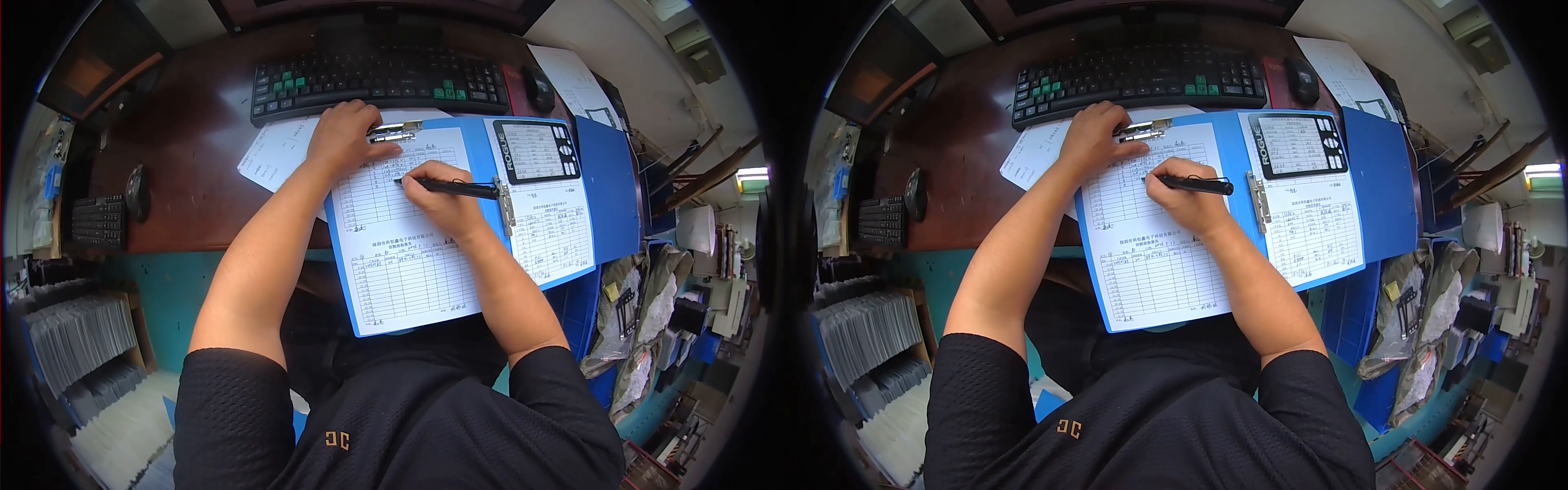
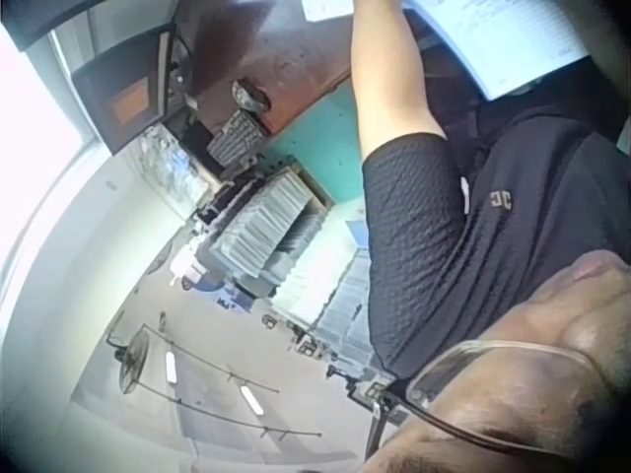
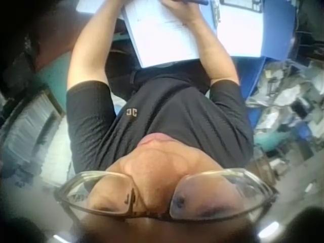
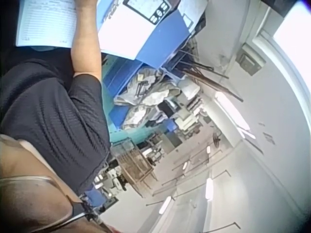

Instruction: The person writes on a clipboard, flips through pages, and carries the clipboard across a workshop to a machine. They use a handheld air nozzle to blow debris off the machine bed before removing several rectangular panels and placing them on a nearby table.

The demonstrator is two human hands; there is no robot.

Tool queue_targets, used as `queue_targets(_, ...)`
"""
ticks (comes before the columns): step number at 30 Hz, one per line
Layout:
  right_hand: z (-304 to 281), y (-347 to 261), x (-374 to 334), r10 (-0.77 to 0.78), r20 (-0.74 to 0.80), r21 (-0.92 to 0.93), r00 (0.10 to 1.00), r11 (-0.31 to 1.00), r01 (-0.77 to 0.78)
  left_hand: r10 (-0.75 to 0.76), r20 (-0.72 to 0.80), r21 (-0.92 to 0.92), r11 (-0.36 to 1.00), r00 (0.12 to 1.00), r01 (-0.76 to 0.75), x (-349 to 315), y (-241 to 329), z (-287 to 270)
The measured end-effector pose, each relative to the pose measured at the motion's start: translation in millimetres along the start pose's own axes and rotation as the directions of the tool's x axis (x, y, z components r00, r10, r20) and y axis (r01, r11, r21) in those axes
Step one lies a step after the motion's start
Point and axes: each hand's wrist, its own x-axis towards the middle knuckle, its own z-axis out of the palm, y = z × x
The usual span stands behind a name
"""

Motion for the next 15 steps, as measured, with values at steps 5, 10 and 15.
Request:
queue_targets(5,-0.4,-1.1,-0.2,-0.002,-0.016,-0.018,1.0,1.0,0.002,0.009,-0.007,0.001,1.0,1.0,-0.009,-0.2,-1.4,1.6)
queue_targets(10,1.2,-0.8,0.7,-0.007,-0.046,0.0,0.999,1.0,0.007,0.0,0.001,0.001,1.0,1.0,0.0,-0.4,-0.7,0.6)
queue_targets(15,-0.3,3.5,0.0,-0.017,-0.019,-0.027,1.0,0.999,0.016,0.025,-0.026,-0.002,1.0,0.999,-0.025,-0.6,-2.4,1.2)
